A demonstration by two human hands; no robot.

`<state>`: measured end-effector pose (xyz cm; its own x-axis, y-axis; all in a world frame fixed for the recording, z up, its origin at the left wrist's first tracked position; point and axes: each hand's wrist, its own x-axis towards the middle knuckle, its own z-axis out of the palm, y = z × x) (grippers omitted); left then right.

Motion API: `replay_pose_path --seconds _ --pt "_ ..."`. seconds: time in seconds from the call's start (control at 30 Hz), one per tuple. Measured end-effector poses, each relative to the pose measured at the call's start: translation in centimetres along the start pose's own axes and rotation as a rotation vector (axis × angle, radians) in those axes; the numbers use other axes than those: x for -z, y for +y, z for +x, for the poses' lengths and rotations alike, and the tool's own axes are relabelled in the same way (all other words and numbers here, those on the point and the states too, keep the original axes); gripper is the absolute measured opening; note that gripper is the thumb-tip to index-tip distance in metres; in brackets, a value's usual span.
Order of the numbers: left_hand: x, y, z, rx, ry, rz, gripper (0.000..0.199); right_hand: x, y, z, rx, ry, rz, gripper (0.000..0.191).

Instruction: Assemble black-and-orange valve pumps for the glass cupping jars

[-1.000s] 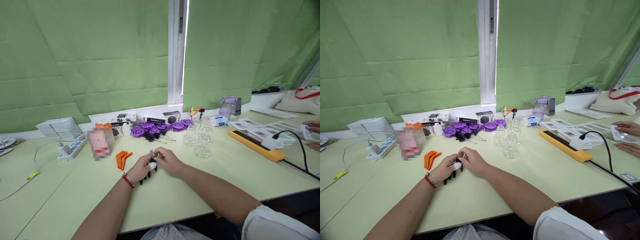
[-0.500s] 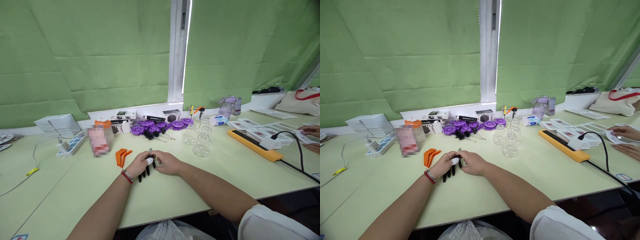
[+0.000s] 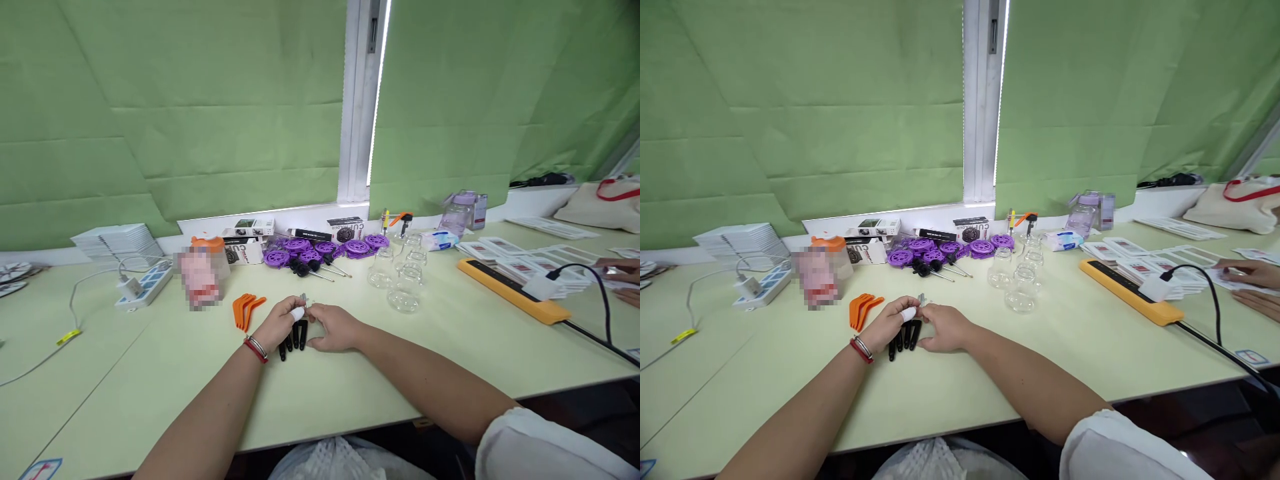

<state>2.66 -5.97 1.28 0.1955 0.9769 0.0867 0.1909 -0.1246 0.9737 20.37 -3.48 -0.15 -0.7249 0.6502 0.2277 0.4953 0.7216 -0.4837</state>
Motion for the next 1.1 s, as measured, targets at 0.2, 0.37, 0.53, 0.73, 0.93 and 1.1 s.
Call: replay_pose_path --seconds 0.2,0.37,0.53,0.73,0.93,1.1 --pt "0.2 -0.4 0.2 -0.047 -0.007 0.012 0.018 -0.2 0.3 0.1 0.064 -0.014 -0.037 0.044" --pt "0.4 -0.1 0.1 -0.063 0.038 0.017 0.02 0.0 0.1 -0.1 0.122 0.002 -0.071 0.048" --pt "1.6 -0.2 0.5 -0.121 0.243 0.083 0.025 -0.3 -1.9 -0.2 0.273 0.077 -0.184 0.043" --pt "2.8 -0.6 1.0 -0.107 0.485 0.157 0.023 -1.9 -3.7 0.6 0.38 -0.066 -0.259 0.054" --pt "2.5 -0.5 0.8 -0.071 0.485 0.143 0.026 -2.3 -3.6 1.0 0.357 -0.172 -0.252 0.057" --pt "2.9 -0.9 1.1 -0.096 0.489 0.152 0.025 -0.9 -3.0 -0.8 0.414 -0.192 -0.237 0.056"
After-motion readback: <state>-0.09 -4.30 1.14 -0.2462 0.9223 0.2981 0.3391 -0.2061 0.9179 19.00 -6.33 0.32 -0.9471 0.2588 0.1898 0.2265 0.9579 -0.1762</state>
